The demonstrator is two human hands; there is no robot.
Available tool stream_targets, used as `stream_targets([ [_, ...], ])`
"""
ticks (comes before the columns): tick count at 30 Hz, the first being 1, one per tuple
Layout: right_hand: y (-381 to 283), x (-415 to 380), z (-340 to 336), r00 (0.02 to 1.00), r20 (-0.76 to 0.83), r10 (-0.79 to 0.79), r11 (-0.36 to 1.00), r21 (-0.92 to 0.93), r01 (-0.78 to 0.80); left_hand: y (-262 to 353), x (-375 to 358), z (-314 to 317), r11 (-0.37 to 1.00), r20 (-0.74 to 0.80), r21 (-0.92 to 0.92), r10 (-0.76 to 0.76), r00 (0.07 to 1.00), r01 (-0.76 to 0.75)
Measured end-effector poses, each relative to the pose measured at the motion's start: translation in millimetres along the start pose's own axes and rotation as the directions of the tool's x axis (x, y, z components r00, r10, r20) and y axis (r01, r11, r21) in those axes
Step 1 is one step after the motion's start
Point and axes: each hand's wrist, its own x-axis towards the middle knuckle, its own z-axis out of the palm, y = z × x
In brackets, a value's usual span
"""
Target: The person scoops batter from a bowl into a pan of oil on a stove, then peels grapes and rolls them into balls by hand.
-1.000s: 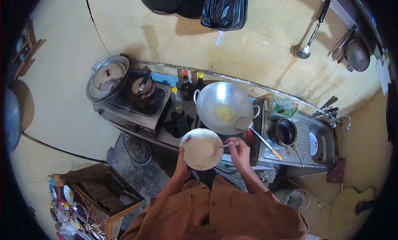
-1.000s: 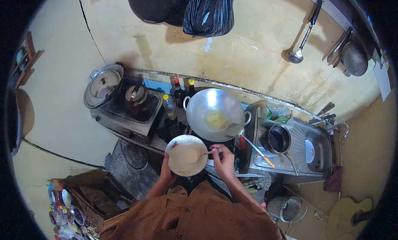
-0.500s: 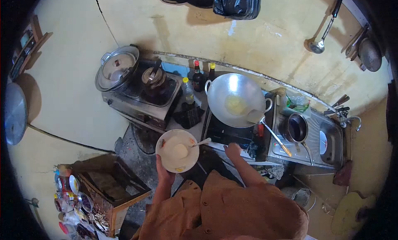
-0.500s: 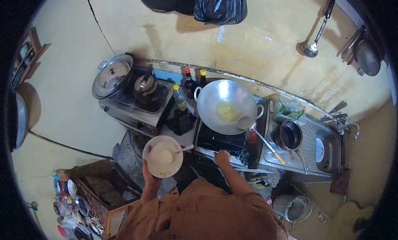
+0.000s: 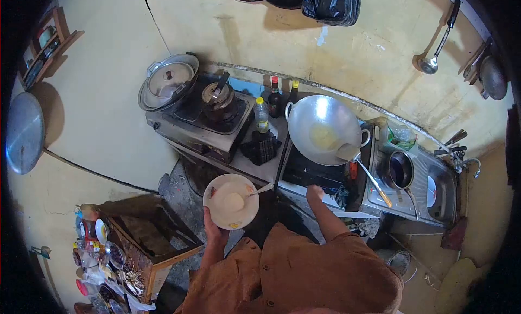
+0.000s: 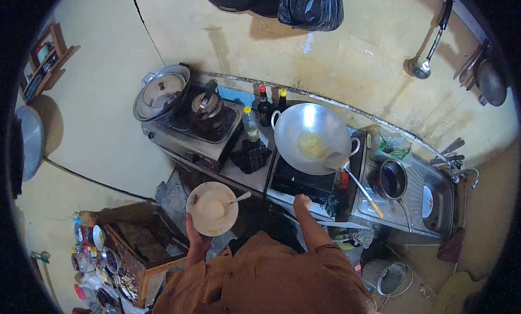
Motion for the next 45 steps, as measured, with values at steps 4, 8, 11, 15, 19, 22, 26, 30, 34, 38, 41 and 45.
stream_targets([
  [4, -2, -1, -2, 1.0, -0.024, 0.012, 0.999, 0.04, -0.011, 4, -2, 6, 1.0, 0.024, 0.026, 0.002, 1.0, -0.003],
  [8, -5, -14, -16, 0.999, -0.028, 0.027, 0.999, 0.039, -0.026, 0, 3, -4, 1.0, 0.115, 0.004, -0.018, 0.993, 0.017],
  [11, 4, -12, -4, 0.99, 0.092, -0.109, 0.981, -0.148, 0.122, 1, 1, -4, 1.0, 0.146, -0.005, -0.025, 0.989, 0.025],
  [15, -23, -60, -83, 0.796, 0.523, -0.304, 0.792, 0.604, -0.094, 10, -11, 18, 0.999, 0.127, 0.015, -0.03, 0.991, 0.029],
  [19, -45, -149, -156, 0.699, 0.156, -0.698, 0.056, 0.985, -0.164, -5, 1, 3, 0.998, 0.146, 0.005, -0.066, 0.987, 0.066],
  [22, -54, -183, -175, 0.711, -0.056, -0.701, -0.149, 0.986, -0.069, -9, 2, 2, 0.996, 0.176, 0.079, -0.055, 0.983, 0.041],
  [26, -62, -195, -177, 0.764, -0.132, -0.631, 0.039, 0.979, 0.202, 1, -13, 30, 0.99, 0.193, 0.05, -0.136, 0.972, 0.128],
  [30, -67, -200, -173, 0.825, -0.12, -0.552, 0.023, 0.987, 0.159, 13, -25, 42, 0.982, 0.155, 0.045, -0.188, 0.97, 0.183],
  [34, -74, -208, -174, 0.851, -0.164, -0.499, -0.059, 0.986, 0.156, 14, -26, 35, 0.973, 0.133, 0.171, -0.18, 0.975, 0.156],
  [38, -79, -211, -171, 0.873, -0.153, -0.464, -0.018, 0.986, 0.164, 13, -28, 31, 0.981, 0.097, 0.091, -0.179, 0.979, 0.17],
  [41, -80, -211, -170, 0.88, -0.187, -0.437, -0.019, 0.98, 0.199, 2, -18, 16, 0.989, 0.131, 0.134, -0.087, 0.988, 0.069],
  [45, -78, -214, -180, 0.901, -0.189, -0.39, -0.092, 0.982, 0.167, 6, -19, 13, 0.975, 0.139, 0.175, -0.162, 0.977, 0.137],
])
